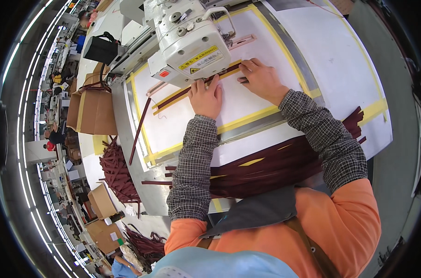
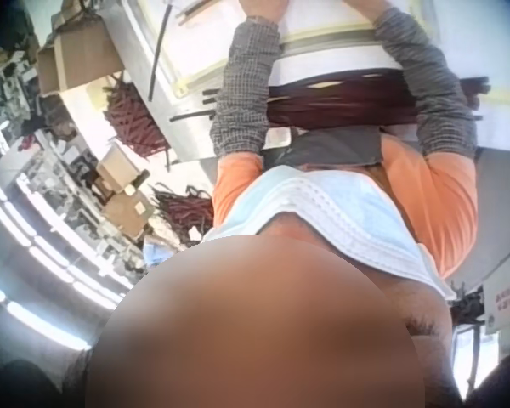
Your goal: Positioning and aligning leather straps onto a sewing template on an industrial machine.
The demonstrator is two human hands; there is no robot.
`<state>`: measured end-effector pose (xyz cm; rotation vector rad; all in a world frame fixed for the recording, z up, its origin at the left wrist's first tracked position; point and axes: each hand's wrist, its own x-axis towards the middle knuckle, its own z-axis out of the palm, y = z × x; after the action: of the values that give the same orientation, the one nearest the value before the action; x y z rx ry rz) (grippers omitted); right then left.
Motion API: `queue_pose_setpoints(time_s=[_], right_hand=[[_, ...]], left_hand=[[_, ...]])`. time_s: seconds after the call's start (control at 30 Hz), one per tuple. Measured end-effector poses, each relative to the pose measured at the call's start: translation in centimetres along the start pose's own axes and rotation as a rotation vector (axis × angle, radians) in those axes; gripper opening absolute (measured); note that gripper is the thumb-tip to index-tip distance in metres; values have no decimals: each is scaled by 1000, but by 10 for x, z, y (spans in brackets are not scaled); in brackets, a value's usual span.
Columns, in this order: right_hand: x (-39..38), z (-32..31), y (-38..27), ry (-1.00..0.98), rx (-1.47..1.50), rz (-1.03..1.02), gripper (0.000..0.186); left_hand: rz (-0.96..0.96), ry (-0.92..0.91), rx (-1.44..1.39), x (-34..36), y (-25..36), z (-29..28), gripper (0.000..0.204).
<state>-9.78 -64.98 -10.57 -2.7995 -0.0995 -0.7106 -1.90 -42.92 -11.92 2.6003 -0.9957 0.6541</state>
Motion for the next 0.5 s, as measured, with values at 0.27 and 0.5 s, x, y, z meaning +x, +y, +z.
queue_pose_setpoints(time_s=[0.27,0.5], right_hand=[[6,1,-3,-25,-43,-63,37],[8,4,-13,8,27,-87,38]], left_hand=[[-8,-52,58,1,-4,-6,41],[-21,-15,-3,-1,-5,-7,40]])
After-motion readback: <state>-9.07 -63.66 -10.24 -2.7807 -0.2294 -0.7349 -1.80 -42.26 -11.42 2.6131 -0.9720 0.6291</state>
